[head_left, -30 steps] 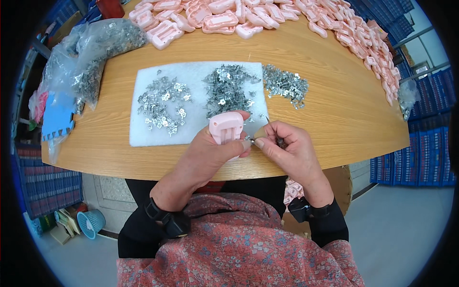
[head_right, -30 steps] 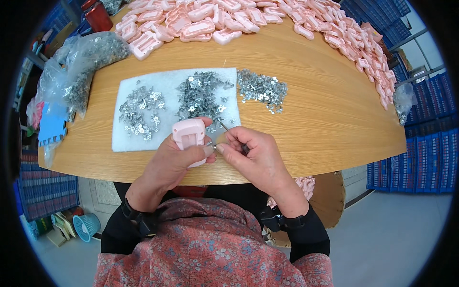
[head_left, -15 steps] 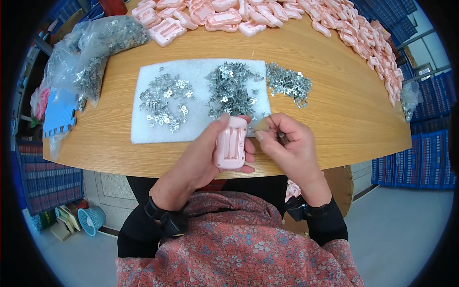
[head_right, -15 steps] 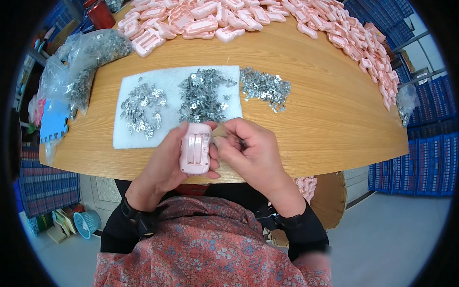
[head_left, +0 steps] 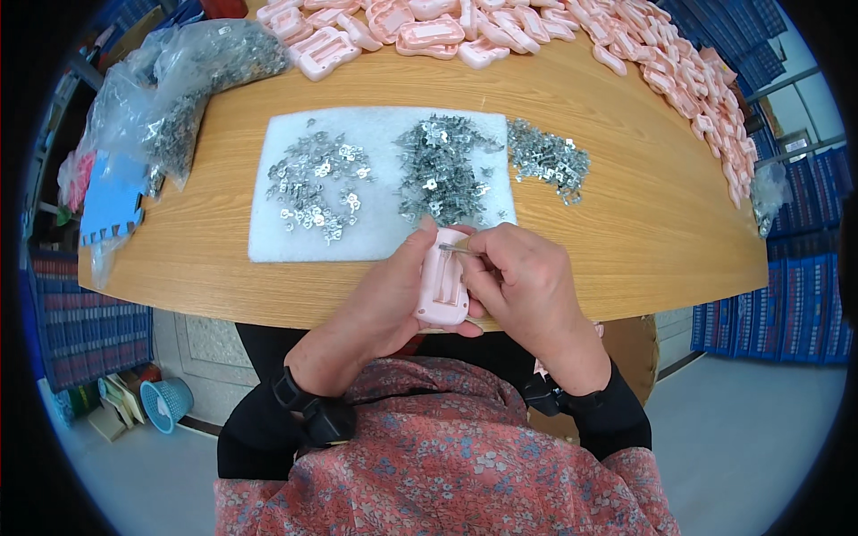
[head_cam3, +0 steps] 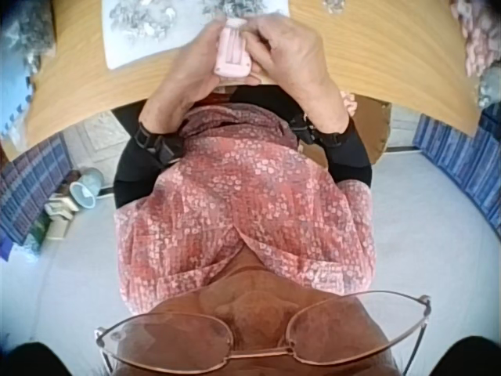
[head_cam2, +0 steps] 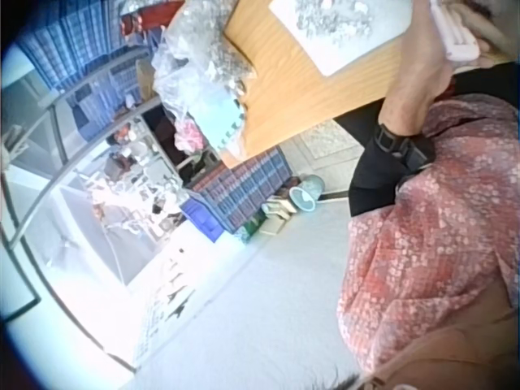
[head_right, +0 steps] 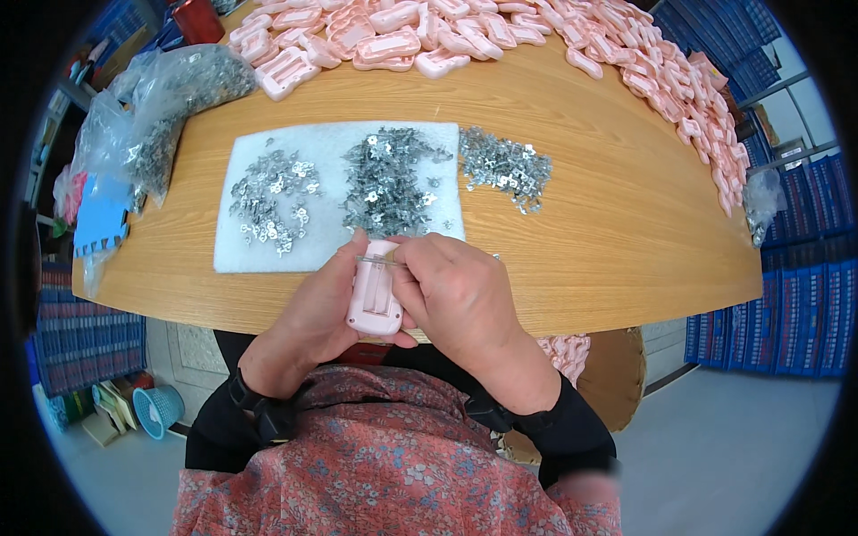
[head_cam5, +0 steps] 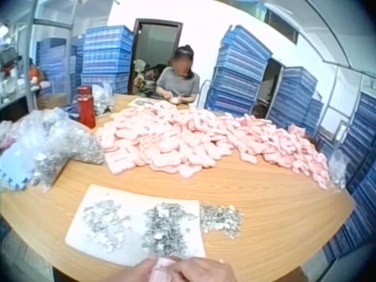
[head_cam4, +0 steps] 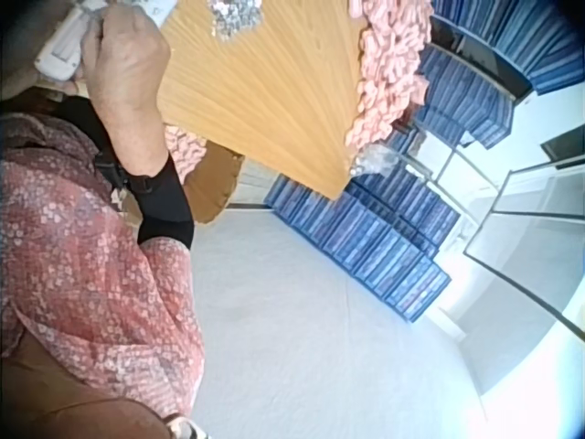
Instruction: The person sits at a table and uses a small metal tool to insert metal components into pink plastic casings. They repeatedly pick up a casing, insert a metal piece, and place the finished unit on a growing pile on the table.
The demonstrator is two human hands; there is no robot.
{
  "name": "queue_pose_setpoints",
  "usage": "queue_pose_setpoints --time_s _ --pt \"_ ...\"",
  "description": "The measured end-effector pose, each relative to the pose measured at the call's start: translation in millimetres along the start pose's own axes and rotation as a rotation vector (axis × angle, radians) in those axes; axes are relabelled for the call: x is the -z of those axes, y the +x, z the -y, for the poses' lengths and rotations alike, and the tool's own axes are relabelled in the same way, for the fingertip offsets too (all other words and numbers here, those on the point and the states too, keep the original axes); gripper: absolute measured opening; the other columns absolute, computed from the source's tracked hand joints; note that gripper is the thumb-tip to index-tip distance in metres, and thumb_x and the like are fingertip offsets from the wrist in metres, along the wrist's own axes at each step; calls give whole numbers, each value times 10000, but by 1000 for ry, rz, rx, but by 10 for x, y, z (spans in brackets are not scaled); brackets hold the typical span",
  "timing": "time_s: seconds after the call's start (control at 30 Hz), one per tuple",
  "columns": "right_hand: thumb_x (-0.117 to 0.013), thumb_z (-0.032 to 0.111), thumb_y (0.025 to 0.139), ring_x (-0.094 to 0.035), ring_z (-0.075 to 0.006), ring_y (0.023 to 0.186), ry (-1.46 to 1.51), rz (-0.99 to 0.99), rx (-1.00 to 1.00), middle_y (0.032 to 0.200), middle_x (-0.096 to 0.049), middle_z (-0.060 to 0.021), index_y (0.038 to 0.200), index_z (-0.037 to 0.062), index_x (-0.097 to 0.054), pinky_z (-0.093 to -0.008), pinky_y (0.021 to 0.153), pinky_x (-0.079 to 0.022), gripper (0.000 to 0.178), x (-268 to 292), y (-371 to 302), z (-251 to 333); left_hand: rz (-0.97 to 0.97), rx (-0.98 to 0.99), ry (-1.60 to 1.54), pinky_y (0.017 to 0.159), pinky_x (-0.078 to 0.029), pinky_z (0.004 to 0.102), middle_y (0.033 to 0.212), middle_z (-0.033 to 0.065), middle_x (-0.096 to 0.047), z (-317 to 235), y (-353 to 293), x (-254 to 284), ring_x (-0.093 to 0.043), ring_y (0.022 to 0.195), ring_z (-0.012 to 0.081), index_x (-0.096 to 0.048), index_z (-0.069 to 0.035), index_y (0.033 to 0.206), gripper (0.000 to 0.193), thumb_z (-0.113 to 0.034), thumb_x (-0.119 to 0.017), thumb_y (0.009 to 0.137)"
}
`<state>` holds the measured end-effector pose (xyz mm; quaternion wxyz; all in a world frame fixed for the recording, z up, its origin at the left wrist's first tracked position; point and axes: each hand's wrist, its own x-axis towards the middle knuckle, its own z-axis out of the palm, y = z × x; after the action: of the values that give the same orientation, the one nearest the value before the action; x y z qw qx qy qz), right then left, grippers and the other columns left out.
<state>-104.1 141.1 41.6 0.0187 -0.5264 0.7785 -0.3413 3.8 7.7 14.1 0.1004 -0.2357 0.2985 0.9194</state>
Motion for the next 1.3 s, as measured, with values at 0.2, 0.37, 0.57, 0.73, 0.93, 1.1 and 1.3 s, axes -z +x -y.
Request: queue_pose_setpoints --time_s 0.2,0.37,0.57,0.73,0.93,1.1,1.3 --pt "-714 100 837 -643 -262 652 124 -35 -83 783 -624 -106 980 48 -675 -357 577 -514 157 8 -15 -1 44 -7 12 681 -613 433 916 122 -654 -2 19 61 -683 785 238 -495 -83 1293 584 -522 -193 1054" --pt "-704 103 867 -620 -211 621 194 8 -198 804 -609 -120 1031 35 -675 -317 556 -490 179 73 11 2 77 10 4 661 -606 420 885 136 -659 -27 26 70 -688 761 263 -502 -60 1283 600 -516 -184 1056" --pt "-685 131 920 -578 -58 692 900 100 -548 844 -642 -15 1070 -12 -640 -229 631 -474 212 16 -2 -46 121 -24 119 684 -601 398 899 144 -668 -72 -8 20 -695 753 265 -470 -53 1334 589 -497 -199 1058" --pt "-674 132 937 -540 -17 745 874 205 -589 852 -618 32 1077 -12 -623 -191 676 -453 207 88 -9 -166 -54 -311 534 785 -558 308 969 109 -662 -31 -42 96 -666 896 176 -452 -66 1382 381 -243 -347 1062" --pt "-665 131 943 -521 -9 741 863 223 -585 846 -601 43 1061 -4 -611 -180 666 -438 187 87 -57 -160 -4 -406 1020 757 -510 290 978 52 -646 -141 -101 37 -613 857 114 -500 -4 1320 370 -72 -510 957" --pt "-636 114 960 -504 -2 732 1044 102 -558 845 -597 43 1087 5 -593 -176 644 -418 172 107 -70 -42 -29 -392 710 707 -495 312 926 68 -617 -52 -28 157 -589 782 138 -512 -12 1283 335 -115 -450 970" --pt "-611 36 938 -536 -32 723 853 -97 -331 833 -608 18 1094 22 -592 -193 639 -440 158 -101 -202 -56 164 -73 -99 629 -439 310 790 5 -475 -114 -78 159 -466 646 134 -502 -66 1280 342 -228 -379 1005"
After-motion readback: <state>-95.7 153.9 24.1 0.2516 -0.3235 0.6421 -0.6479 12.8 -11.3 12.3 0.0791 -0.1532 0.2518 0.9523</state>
